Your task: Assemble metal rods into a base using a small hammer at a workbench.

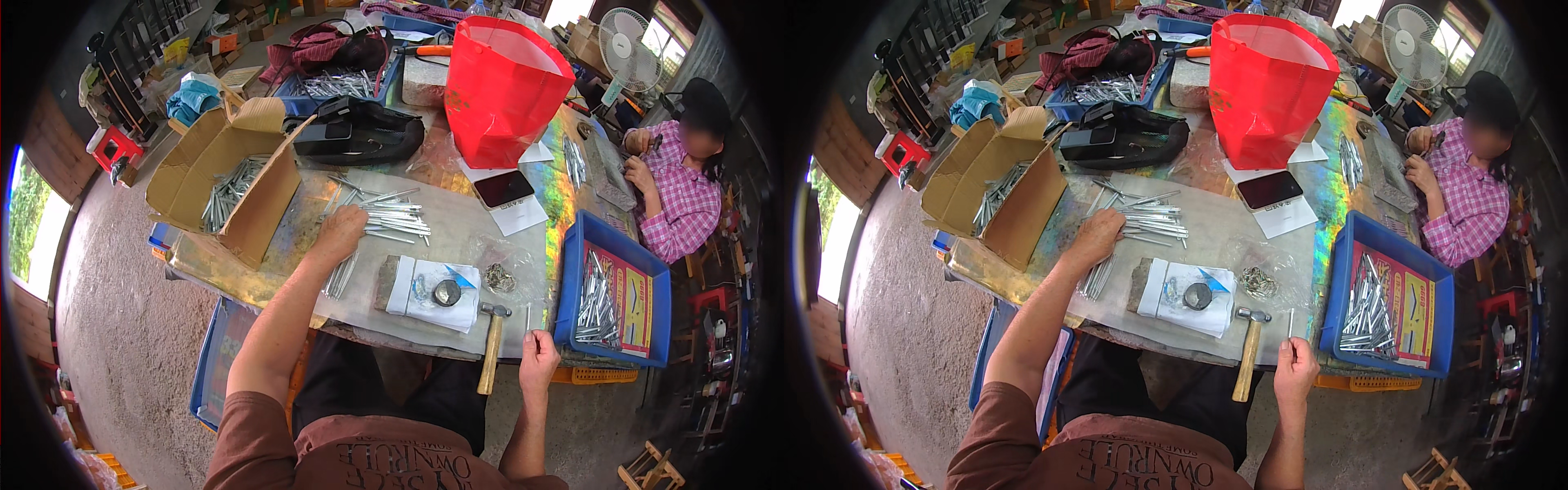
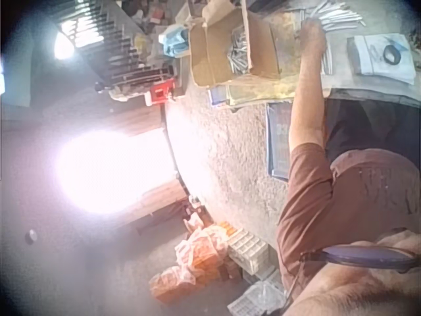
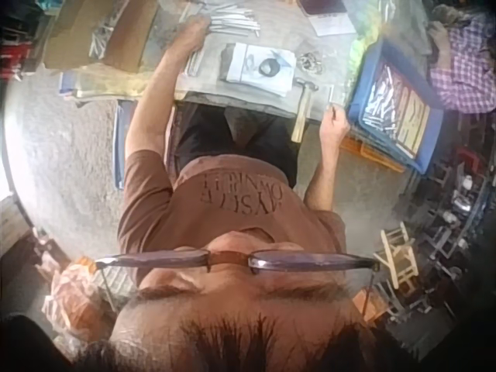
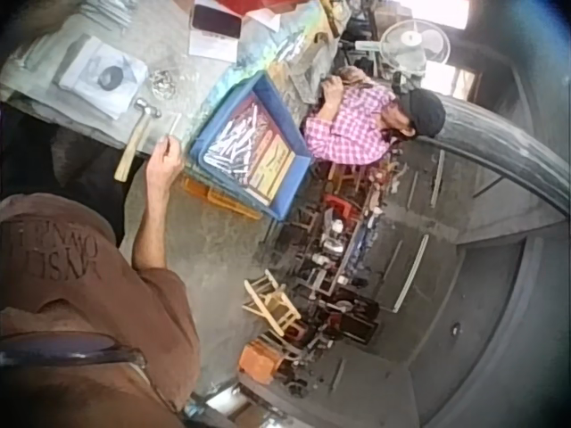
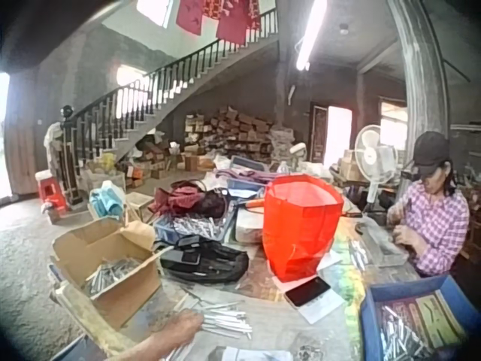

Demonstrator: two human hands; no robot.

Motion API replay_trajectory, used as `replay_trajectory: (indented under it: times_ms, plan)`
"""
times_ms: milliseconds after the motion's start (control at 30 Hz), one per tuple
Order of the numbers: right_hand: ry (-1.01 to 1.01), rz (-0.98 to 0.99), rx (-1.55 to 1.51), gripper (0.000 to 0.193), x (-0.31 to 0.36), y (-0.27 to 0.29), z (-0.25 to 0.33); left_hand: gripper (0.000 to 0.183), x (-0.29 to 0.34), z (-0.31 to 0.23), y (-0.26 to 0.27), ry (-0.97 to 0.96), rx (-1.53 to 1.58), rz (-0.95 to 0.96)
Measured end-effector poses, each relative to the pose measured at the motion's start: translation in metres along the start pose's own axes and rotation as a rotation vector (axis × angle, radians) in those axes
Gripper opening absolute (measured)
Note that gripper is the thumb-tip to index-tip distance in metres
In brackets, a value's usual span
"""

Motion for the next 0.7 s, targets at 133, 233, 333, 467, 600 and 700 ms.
replay_trajectory:
  times_ms: [133,233,333,467,600,700]
  plan:
    - [0.035,0.001,-0.016,0.015,0.002,0.001,0.007,0.01,0.002,0.002,0.006,-0.059,-0.009,-0.021]
    - [0.056,-0.003,-0.017,0.015,0.004,0.002,0.009,0.007,0.004,-0.001,0.013,-0.114,-0.025,-0.079]
    - [0.084,-0.003,-0.026,0.014,0.007,0.002,0.013,0.007,0.012,-0.009,0.03,-0.111,-0.045,-0.105]
    - [0.072,0.042,-0.039,0.013,0.013,0.003,0.025,0.009,0.033,-0.054,0.061,-0.076,0.274,-0.187]
    - [-0.093,0.203,-0.393,0.012,0.028,-0.009,0.047,0.009,0.073,-0.113,0.065,0.054,0.802,0.042]
    - [-0.204,0.474,-0.971,0.03,0.037,-0.017,0.068,0.01,0.097,-0.15,0.055,0.074,1.007,0.228]
Point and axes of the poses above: each hand's wrist, its own x-axis away from the middle knuckle, its own y-axis out of the back of the hand, z = x × y, the point moved 2 cm from there along -x, towards the middle knuckle, and after that the axes turned 3 degrees about x, right-handed, at the moved point
